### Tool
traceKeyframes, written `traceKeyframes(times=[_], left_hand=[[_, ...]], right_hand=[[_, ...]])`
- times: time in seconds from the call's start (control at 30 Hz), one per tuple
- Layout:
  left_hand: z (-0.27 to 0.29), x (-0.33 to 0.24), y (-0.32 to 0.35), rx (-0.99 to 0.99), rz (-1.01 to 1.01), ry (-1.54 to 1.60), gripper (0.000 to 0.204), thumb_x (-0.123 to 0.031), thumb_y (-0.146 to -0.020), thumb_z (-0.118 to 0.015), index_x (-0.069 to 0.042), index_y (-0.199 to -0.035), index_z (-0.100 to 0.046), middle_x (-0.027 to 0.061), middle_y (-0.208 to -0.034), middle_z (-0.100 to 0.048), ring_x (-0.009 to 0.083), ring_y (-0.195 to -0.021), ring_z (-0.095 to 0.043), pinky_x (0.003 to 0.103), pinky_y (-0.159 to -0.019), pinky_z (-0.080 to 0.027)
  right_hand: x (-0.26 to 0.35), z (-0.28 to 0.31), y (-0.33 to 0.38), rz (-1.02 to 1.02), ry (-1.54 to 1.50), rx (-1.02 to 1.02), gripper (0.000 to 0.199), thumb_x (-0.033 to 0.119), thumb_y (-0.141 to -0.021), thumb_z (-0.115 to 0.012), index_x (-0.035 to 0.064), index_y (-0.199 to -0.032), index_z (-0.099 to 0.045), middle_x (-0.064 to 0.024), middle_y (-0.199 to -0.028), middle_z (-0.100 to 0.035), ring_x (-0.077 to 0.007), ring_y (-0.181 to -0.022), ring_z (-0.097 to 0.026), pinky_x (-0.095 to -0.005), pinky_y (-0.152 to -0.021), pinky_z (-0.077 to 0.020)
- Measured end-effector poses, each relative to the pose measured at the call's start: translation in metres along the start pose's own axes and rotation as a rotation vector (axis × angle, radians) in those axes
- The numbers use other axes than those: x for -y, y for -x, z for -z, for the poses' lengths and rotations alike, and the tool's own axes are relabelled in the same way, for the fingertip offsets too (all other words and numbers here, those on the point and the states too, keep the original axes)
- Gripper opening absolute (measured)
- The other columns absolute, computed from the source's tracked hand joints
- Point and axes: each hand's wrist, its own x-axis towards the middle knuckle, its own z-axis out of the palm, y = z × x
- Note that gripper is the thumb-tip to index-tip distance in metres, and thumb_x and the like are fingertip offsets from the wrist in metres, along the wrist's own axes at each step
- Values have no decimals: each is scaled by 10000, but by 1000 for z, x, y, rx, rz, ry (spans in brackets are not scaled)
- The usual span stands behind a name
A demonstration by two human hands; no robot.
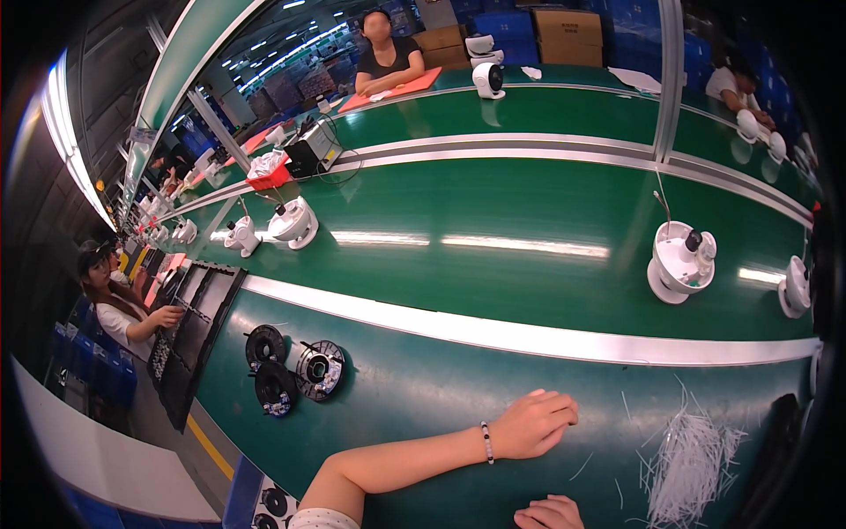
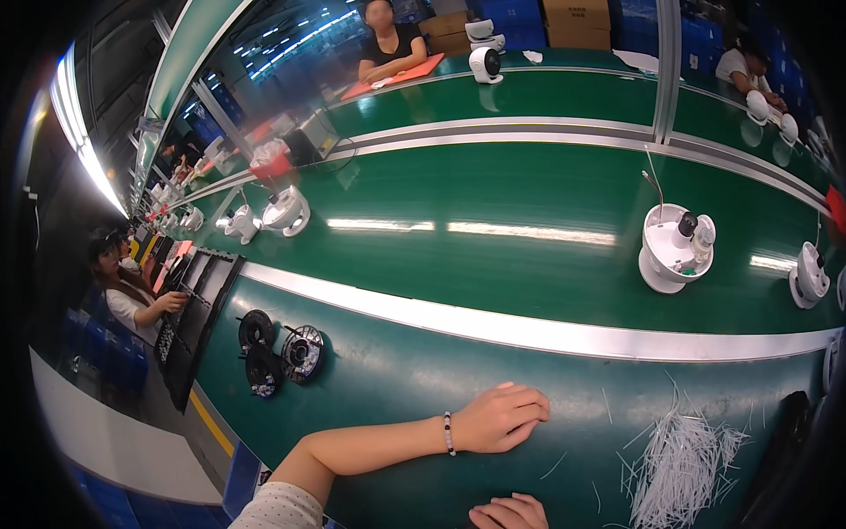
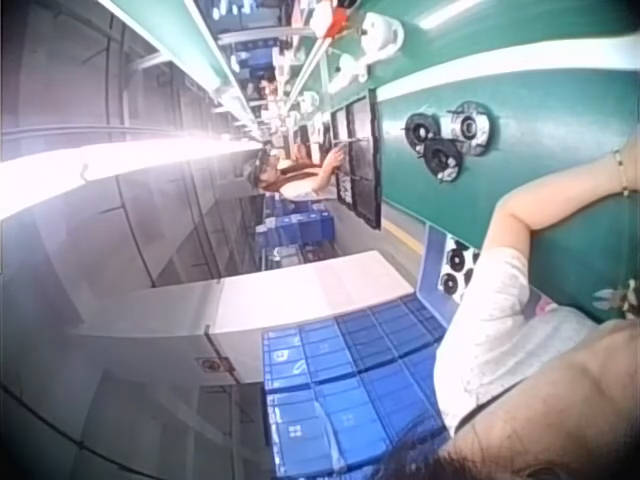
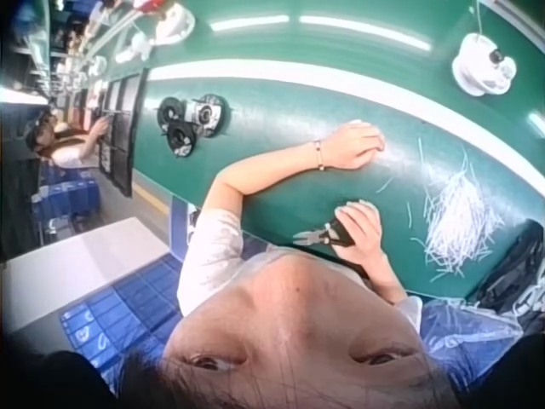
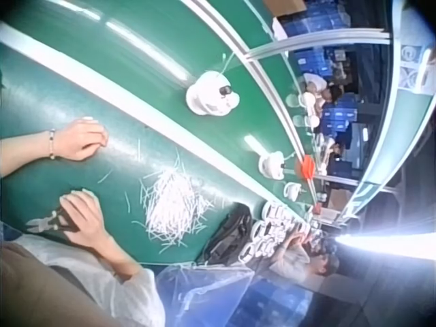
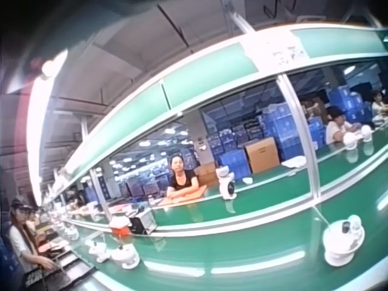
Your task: Assembling electronic components into circular white housings and trimming wires on a factory assembly line.
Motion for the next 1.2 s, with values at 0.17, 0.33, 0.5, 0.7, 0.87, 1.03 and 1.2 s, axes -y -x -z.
traceKeyframes(times=[0.17,0.33,0.5,0.7,0.87,1.03,1.2], left_hand=[[2,-2,3,99,-8,100,163,9,-676,-505,-46,-829,-522,66,-873,-521,246,-778,-513,356,-663,-391],[-13,-20,11,245,-182,402,305,18,-584,-487,-43,-881,-520,96,-868,-517,267,-844,-489,345,-703,-366],[-28,-33,19,280,-213,390,208,-81,-617,-576,-64,-809,-497,49,-749,-455,218,-722,-450,316,-657,-349],[-31,-32,22,213,-264,291,161,-127,-673,-568,-67,-800,-491,50,-743,-451,211,-716,-448,292,-648,-344],[-31,-33,21,221,-249,287,228,-122,-632,-593,-59,-824,-489,52,-750,-453,211,-720,-452,298,-651,-346],[-32,-32,21,225,-236,295,244,-118,-619,-599,-58,-832,-495,50,-755,-454,209,-723,-451,297,-651,-345],[-33,-34,19,220,-239,290,236,-112,-628,-593,-58,-837,-497,49,-756,-453,208,-723,-449,297,-652,-344]], right_hand=[[-1,1,-1,12,-2,-15,362,138,-577,-705,13,-898,-595,-119,-886,-581,-300,-843,-559,-436,-796,-437],[-2,4,-2,17,-2,-98,380,109,-567,-695,-1,-917,-598,-133,-892,-587,-315,-850,-570,-441,-818,-429],[-5,6,1,18,3,-142,400,102,-567,-669,-7,-943,-589,-154,-906,-591,-327,-849,-575,-439,-829,-421],[-3,4,0,15,12,-143,422,102,-554,-668,-10,-951,-581,-158,-900,-589,-329,-836,-576,-436,-817,-422],[-5,5,0,21,8,-147,422,98,-548,-670,-17,-943,-578,-158,-898,-588,-329,-829,-573,-437,-814,-421],[-6,6,-2,14,20,-143,412,89,-542,-669,-22,-930,-583,-157,-894,-586,-331,-826,-571,-437,-805,-428],[-4,10,-3,15,27,-143,407,77,-539,-668,-24,-925,-585,-157,-894,-585,-333,-825,-569,-437,-800,-433]])
